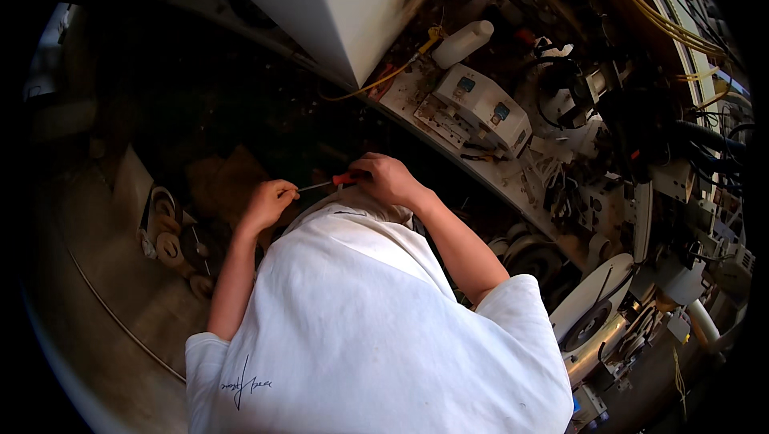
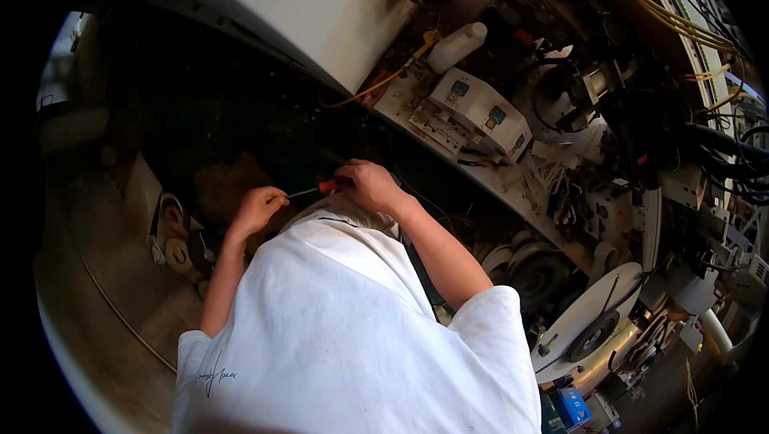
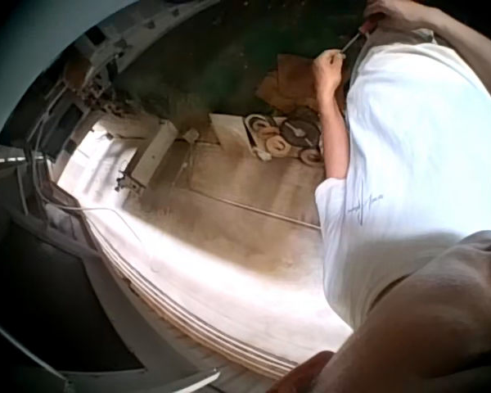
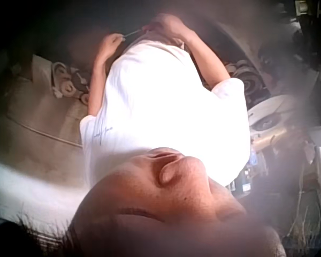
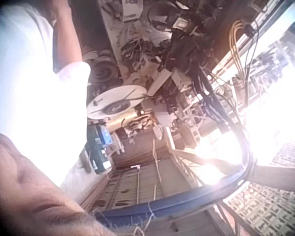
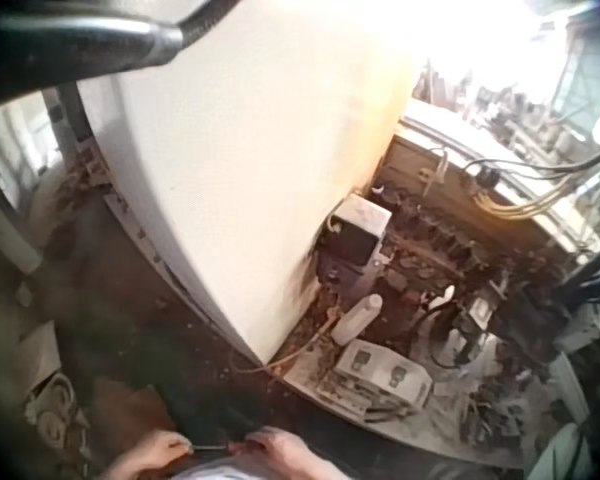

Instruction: The person uses an allen wrench to loosen and remove screws from a metal component on a machinery line, then uses a brush to clean the component.

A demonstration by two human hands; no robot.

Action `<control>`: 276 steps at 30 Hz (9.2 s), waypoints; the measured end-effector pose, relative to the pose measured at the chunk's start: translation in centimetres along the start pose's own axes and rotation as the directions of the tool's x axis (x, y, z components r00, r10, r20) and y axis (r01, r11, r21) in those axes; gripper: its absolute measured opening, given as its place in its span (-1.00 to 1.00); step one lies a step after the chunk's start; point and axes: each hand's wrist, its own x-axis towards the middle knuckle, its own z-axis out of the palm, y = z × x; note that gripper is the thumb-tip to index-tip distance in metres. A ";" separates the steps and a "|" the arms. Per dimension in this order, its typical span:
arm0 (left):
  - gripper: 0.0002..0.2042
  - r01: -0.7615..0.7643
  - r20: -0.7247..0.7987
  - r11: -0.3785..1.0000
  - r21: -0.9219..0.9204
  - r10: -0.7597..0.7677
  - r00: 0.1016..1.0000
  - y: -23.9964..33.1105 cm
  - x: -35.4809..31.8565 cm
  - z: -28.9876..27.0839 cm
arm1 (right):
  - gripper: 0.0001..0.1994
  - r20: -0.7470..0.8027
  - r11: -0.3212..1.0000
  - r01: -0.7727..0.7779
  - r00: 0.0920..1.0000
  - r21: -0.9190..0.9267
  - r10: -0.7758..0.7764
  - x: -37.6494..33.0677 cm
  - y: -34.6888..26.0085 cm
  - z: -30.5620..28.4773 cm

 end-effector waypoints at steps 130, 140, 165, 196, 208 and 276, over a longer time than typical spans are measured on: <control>-0.68 -0.056 0.222 0.696 -0.716 0.303 0.927 -39.2 85.6 -193.1 | -0.66 -0.498 0.817 -0.411 0.650 0.404 0.574 207.2 -66.9 31.6; -0.69 -0.164 0.345 0.869 -0.467 0.350 0.871 -35.4 83.0 -195.8 | -0.74 -0.561 0.954 -0.293 0.801 -0.062 0.210 206.2 -71.5 24.4; -0.64 -0.166 0.418 0.868 -0.468 0.383 0.824 -40.9 84.9 -194.5 | -0.86 -0.795 0.931 -0.213 0.485 0.296 0.364 195.0 -69.5 20.0; -0.59 -0.027 -0.136 0.964 -0.264 -0.009 0.991 -50.8 108.0 -179.1 | -0.80 0.042 -0.001 -0.210 0.188 0.978 0.981 184.6 -64.1 41.5; -0.36 -0.235 -0.480 0.962 -0.138 0.143 0.866 -50.0 107.1 -174.8 | -0.82 -0.017 0.091 -0.484 0.154 0.870 0.988 179.3 -62.9 45.4; -0.37 -0.627 0.795 0.512 0.586 -0.511 0.326 -63.7 50.8 -108.6 | -0.73 0.143 -0.166 -0.006 -0.474 0.986 0.869 109.2 -71.2 90.4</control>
